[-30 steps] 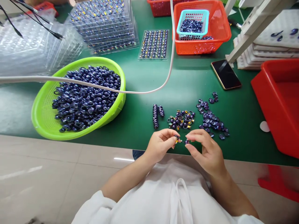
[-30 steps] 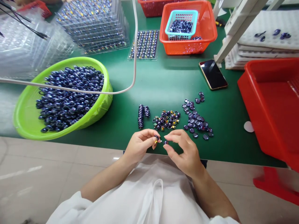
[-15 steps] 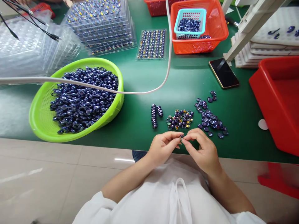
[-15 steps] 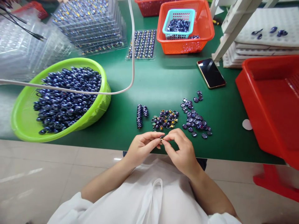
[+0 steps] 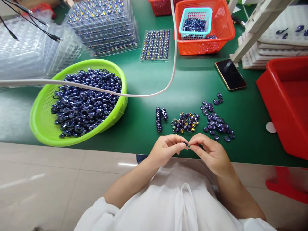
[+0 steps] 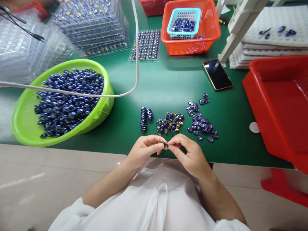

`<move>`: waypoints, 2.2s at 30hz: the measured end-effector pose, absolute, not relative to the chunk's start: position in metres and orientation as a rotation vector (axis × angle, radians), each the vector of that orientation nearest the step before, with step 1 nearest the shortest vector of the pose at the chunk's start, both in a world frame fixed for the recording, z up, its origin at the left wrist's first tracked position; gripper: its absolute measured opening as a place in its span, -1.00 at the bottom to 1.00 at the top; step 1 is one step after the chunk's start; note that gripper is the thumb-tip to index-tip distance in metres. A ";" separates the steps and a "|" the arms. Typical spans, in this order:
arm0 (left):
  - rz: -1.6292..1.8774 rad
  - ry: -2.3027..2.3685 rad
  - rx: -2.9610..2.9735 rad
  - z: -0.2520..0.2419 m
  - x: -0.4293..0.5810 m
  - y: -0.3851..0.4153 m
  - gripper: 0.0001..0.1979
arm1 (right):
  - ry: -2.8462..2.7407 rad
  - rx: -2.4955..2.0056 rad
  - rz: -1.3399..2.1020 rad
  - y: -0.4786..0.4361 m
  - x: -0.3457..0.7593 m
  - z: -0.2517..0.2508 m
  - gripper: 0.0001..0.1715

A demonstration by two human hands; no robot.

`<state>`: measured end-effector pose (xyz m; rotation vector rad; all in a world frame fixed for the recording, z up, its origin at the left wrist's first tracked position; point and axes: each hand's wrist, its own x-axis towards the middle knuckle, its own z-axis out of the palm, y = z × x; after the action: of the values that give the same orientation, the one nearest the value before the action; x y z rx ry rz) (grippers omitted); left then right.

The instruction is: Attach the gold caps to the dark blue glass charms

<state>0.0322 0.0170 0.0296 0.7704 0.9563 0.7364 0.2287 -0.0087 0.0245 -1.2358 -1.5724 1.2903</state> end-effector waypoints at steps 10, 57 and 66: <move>0.733 0.957 0.460 0.030 0.038 0.021 -0.74 | -1.602 -1.323 1.221 -0.016 0.242 0.014 -0.57; 0.857 1.082 0.732 0.034 0.035 0.015 -0.78 | -1.762 -0.943 0.699 -0.011 0.222 0.012 -0.45; 0.859 1.074 0.757 0.032 0.035 0.012 -0.81 | -1.760 -0.990 0.541 -0.014 0.220 0.012 -0.31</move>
<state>0.0353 0.0119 0.0324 0.7573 1.0741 0.8589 0.2202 -0.0138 0.0119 -0.9901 -1.7600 0.5408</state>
